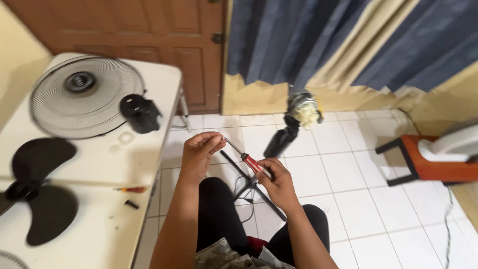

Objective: The person uses a screwdriver to adjust or tighten components inside the exposed motor housing of a standing fan. They repeatedly insert the screwdriver into the motor assembly and turn it while holding the housing steady.

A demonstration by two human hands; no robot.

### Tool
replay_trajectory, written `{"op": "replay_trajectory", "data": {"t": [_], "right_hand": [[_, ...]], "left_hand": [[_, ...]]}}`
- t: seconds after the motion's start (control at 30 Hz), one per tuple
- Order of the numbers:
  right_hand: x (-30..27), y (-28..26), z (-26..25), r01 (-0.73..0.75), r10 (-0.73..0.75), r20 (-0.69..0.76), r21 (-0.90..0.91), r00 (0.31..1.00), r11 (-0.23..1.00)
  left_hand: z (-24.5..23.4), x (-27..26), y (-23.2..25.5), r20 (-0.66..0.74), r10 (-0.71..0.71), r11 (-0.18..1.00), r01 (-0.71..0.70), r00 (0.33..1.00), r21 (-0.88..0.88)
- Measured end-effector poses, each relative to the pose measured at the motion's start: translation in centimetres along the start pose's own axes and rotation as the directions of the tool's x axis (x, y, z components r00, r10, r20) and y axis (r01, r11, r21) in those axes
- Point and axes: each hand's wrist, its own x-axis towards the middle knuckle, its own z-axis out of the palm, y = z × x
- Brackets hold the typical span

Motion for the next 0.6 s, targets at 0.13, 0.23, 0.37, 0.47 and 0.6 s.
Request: {"op": "replay_trajectory", "data": {"t": [0.13,0.23,0.37,0.47,0.6], "right_hand": [[-0.9,-0.5,-3.1,0.015,-0.027,-0.102,-0.114,0.994,0.993],[-1.6,-0.9,-4.7,0.040,-0.067,-0.156,-0.167,0.985,0.985],[-2.2,-1.0,-6.1,0.044,-0.087,-0.215,-0.195,0.973,0.980],[-2.4,-0.9,-6.5,0.040,-0.080,-0.268,-0.152,0.960,0.988],[-2.6,-0.7,-6.7,0.034,-0.078,-0.310,-0.146,0.947,0.989]], "left_hand": [[2.6,1.3,-1.8,0.134,-0.061,0.998,0.061,0.989,0.006],[4.1,2.2,-3.3,0.233,-0.069,0.997,0.072,0.970,-0.004],[5.9,3.5,-4.9,0.262,-0.113,0.992,0.123,0.958,-0.024],[6.7,3.9,-5.4,0.275,-0.131,0.990,0.141,0.952,-0.017],[7.5,4.3,-5.9,0.297,-0.126,0.991,0.131,0.947,0.002]]}}
